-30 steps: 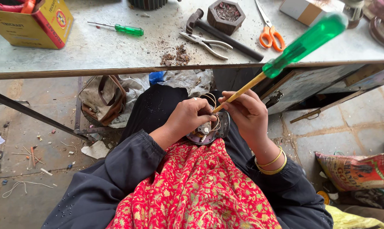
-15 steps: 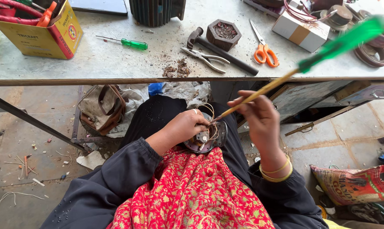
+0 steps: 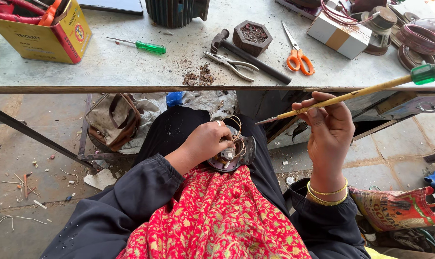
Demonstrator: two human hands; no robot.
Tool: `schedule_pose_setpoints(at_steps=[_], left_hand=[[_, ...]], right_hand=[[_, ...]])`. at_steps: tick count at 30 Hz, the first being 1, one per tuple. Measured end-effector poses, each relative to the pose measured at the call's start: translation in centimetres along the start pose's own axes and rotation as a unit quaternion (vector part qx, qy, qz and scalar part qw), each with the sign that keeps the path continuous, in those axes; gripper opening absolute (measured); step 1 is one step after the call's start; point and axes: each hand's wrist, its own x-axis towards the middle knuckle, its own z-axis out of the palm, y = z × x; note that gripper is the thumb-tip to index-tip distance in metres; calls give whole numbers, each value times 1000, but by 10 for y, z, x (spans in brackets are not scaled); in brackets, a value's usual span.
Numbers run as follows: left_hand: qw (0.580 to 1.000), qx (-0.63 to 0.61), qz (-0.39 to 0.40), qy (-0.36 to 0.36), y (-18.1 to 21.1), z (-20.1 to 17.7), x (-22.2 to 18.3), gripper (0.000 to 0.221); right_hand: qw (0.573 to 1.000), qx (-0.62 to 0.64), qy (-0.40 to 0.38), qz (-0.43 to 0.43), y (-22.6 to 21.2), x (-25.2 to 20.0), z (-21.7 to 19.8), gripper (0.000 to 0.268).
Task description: The person sits on the floor and repairs a small electrical component, likely a fan capacitor, using a screwdriver and pliers. They adjust internal wires and connections while holding the component on their lap.
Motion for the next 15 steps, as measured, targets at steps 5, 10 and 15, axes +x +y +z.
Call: schedule_pose_setpoints(at_steps=[5, 10, 15], left_hand=[[999, -28, 24, -22, -3, -5, 1, 19], [999, -1, -23, -23, 1, -2, -1, 14], [1000, 0, -28, -6, 5, -3, -2, 14]], right_hand=[[1000, 0, 6, -27, 1, 2, -7, 24], [999, 4, 19, -37, -3, 5, -14, 23], [999, 7, 20, -43, -7, 6, -17, 22]])
